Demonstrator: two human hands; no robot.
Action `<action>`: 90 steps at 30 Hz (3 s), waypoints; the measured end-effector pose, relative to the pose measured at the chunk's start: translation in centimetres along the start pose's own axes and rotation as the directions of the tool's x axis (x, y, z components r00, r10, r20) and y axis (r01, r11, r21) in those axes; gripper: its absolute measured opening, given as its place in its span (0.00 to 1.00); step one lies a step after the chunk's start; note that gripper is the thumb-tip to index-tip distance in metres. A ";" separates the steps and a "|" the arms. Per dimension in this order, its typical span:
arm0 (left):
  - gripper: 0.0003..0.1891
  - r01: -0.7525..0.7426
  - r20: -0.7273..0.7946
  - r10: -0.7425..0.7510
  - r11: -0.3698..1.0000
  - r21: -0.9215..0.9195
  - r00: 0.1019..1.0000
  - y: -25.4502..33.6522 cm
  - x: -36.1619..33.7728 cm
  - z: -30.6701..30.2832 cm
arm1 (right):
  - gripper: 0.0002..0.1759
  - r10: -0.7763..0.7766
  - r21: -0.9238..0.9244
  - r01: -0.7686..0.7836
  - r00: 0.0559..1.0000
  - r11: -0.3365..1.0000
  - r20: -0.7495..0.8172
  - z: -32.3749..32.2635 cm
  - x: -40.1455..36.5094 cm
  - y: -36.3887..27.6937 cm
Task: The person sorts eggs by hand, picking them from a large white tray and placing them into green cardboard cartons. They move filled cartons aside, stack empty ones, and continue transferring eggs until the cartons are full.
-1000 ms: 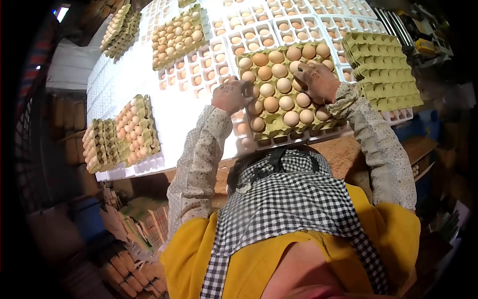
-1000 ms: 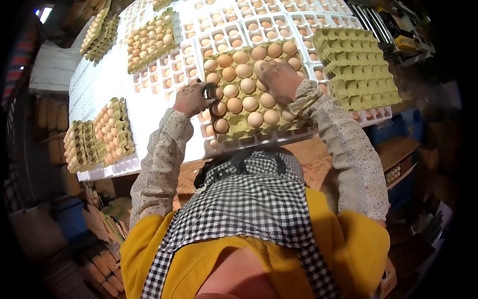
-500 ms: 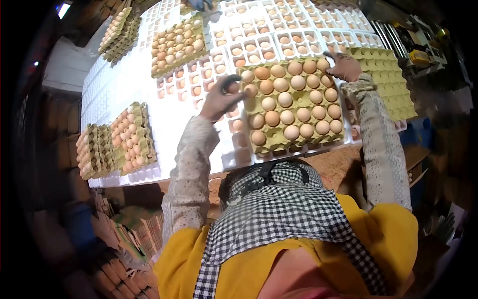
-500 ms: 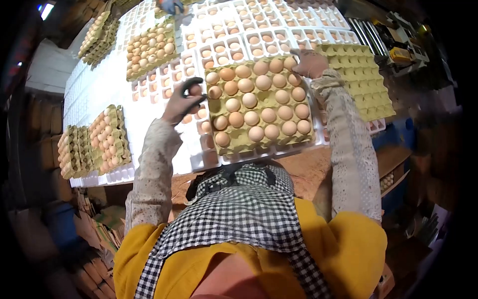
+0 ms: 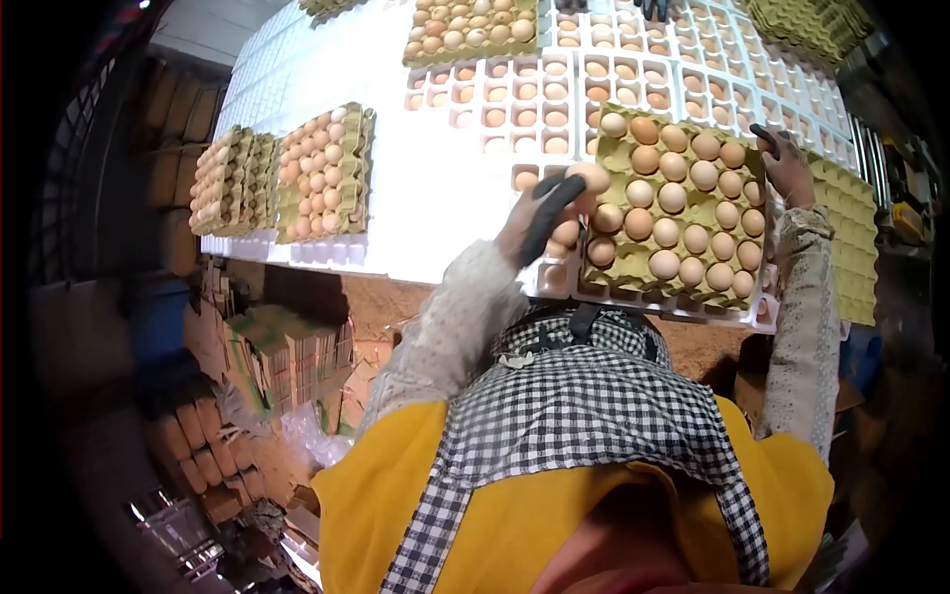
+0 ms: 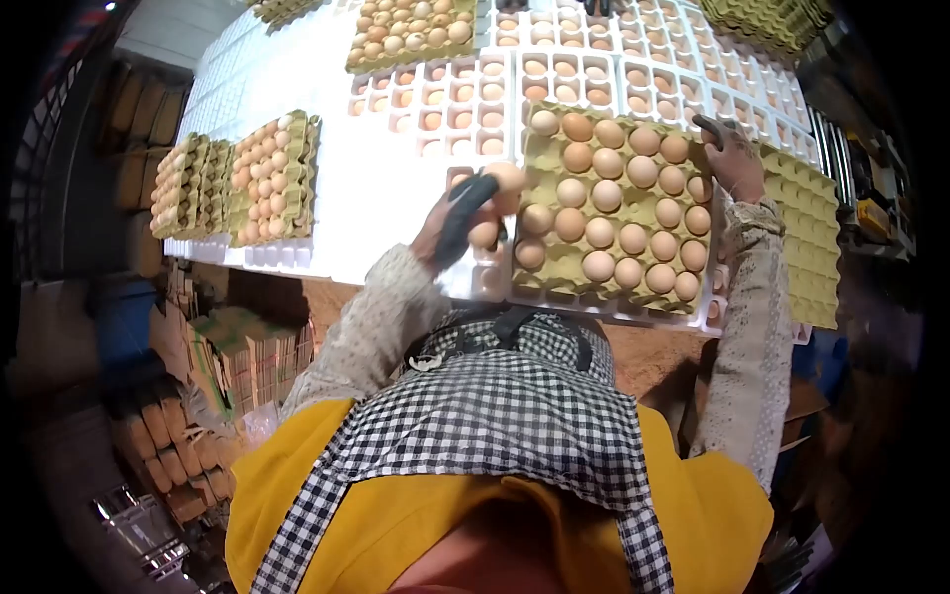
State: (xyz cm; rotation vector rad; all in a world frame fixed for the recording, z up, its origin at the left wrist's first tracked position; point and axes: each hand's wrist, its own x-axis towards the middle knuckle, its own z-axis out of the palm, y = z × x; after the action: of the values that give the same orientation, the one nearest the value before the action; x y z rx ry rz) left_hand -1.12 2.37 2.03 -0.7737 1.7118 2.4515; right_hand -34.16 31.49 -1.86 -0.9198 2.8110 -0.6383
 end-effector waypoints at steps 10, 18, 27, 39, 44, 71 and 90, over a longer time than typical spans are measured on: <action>0.25 0.063 -0.314 -0.149 0.961 -0.268 0.938 -6.3 -10.4 -6.0 | 0.23 -0.178 -0.442 0.300 0.939 0.845 0.295 0.3 2.2 -3.8; 0.24 -0.012 -0.522 0.246 0.911 0.412 0.817 -7.4 -8.7 -16.5 | 0.28 -0.100 0.081 0.096 0.994 0.992 0.039 -0.8 0.6 -3.1; 0.28 0.215 -0.405 0.462 0.410 0.887 0.789 -4.1 0.0 -26.8 | 0.29 -0.159 0.736 -0.189 0.913 0.651 0.375 15.9 0.4 -37.7; 0.21 0.016 -0.318 0.398 0.603 0.798 0.861 -0.5 7.3 -35.5 | 0.28 -0.140 0.244 0.147 0.989 0.959 -0.045 28.8 5.3 -47.5; 0.19 -0.201 -0.503 0.674 0.685 0.700 0.541 0.8 11.0 -34.4 | 0.27 -0.402 0.106 0.415 0.907 0.904 -0.122 33.2 10.8 -48.4; 0.25 -0.652 0.660 0.480 -0.215 0.727 0.578 2.6 16.8 -1.2 | 0.25 -0.076 -0.185 0.107 0.982 0.977 0.171 5.7 -2.8 -13.6; 0.28 -0.135 0.277 0.182 0.974 -0.182 0.943 4.2 17.5 -0.4 | 0.23 0.114 0.929 -0.233 0.971 0.288 0.209 -0.6 -2.9 -3.7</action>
State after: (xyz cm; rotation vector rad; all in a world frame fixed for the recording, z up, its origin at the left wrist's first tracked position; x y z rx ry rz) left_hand -17.61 -3.75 -1.93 -0.2672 1.5375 2.6720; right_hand -29.96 30.72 0.14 -0.3177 1.7275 -1.8397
